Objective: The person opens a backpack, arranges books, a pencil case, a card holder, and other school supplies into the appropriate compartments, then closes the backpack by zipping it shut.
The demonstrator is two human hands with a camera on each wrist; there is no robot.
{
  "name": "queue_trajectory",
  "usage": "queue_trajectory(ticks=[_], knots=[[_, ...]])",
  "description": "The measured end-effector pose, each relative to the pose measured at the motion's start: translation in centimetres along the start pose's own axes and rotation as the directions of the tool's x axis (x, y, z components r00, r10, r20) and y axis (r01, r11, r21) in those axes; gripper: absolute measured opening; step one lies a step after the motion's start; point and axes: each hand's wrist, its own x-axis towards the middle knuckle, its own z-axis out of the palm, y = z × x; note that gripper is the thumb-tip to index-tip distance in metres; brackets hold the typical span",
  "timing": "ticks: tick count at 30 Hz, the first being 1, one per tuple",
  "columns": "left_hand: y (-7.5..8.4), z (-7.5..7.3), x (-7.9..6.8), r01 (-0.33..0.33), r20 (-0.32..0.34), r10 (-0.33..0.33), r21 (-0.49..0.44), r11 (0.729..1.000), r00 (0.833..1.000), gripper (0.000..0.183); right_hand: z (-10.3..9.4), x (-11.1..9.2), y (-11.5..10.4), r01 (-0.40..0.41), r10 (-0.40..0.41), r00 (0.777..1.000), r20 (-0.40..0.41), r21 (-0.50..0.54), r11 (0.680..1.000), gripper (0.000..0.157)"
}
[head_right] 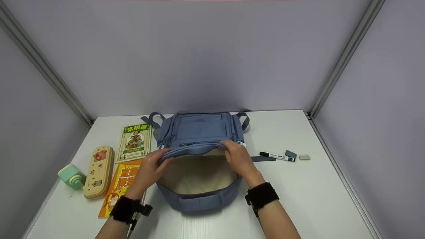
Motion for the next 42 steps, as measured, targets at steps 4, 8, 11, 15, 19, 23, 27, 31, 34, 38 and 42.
queue_trajectory(ticks=[4, 8, 11, 15, 19, 23, 27, 31, 34, 38, 42], knots=[[-0.6, -0.3, 0.5, 0.072, 0.037, -0.071, -0.045, 0.996, 0.997, 0.026, -0.5, 1.3, 0.2, 0.0, 0.001, 1.0, -0.016, 0.007, 1.0, 0.028], [-0.7, -0.3, 1.8, 0.151, 0.056, -0.148, -0.055, 0.987, 0.987, 0.02, -0.7, 2.8, 0.3, -0.071, 0.071, 0.997, 0.009, 0.009, 0.997, 0.02], [-1.0, -0.1, 3.3, 0.211, 0.07, -0.206, -0.079, 0.974, 0.976, 0.03, -0.8, 3.9, 0.3, -0.144, 0.144, 0.989, 0.035, 0.023, 0.989, 0.017], [-1.3, 0.2, 5.3, 0.298, 0.089, -0.292, -0.065, 0.952, 0.952, 0.035, -0.6, 4.6, 0.4, -0.188, 0.186, 0.982, 0.039, 0.052, 0.981, 0.013], [-1.6, 0.4, 6.8, 0.403, 0.116, -0.396, -0.046, 0.914, 0.911, 0.039, -0.3, 4.1, 0.6, -0.219, 0.216, 0.976, 0.033, 0.116, 0.969, 0.014], [-1.6, 0.6, 7.8, 0.485, 0.14, -0.48, 0.005, 0.875, 0.866, 0.041, -0.1, 3.1, 1.1, -0.24, 0.234, 0.971, 0.056, 0.178, 0.954, 0.022], [-1.7, 0.9, 8.3, 0.525, 0.138, -0.525, 0.036, 0.85, 0.84, 0.042, -0.3, 2.2, 2.1, -0.254, 0.236, 0.966, 0.106, 0.215, 0.943, 0.034], [-1.9, 0.9, 8.1, 0.525, 0.141, -0.518, -0.021, 0.851, 0.844, 0.042, 0.1, 1.8, 2.8, -0.284, 0.258, 0.956, 0.139, 0.225, 0.932, 0.032], [-1.9, 0.6, 7.5, 0.502, 0.124, -0.491, -0.074, 0.862, 0.862, 0.041, 0.6, 2.2, 2.9, -0.291, 0.269, 0.955, 0.127, 0.206, 0.934, 0.025], [-1.7, -0.2, 6.3, 0.446, 0.098, -0.437, -0.113, 0.888, 0.894, 0.038, 1.1, 2.9, 3.0, -0.304, 0.294, 0.952, 0.082, 0.172, 0.937, 0.024], [-1.4, -1.4, 4.5, 0.429, 0.075, -0.424, -0.082, 0.899, 0.902, 0.036, 1.3, 3.5, 3.2, -0.336, 0.337, 0.941, 0.031, 0.193, 0.922, 0.027]])
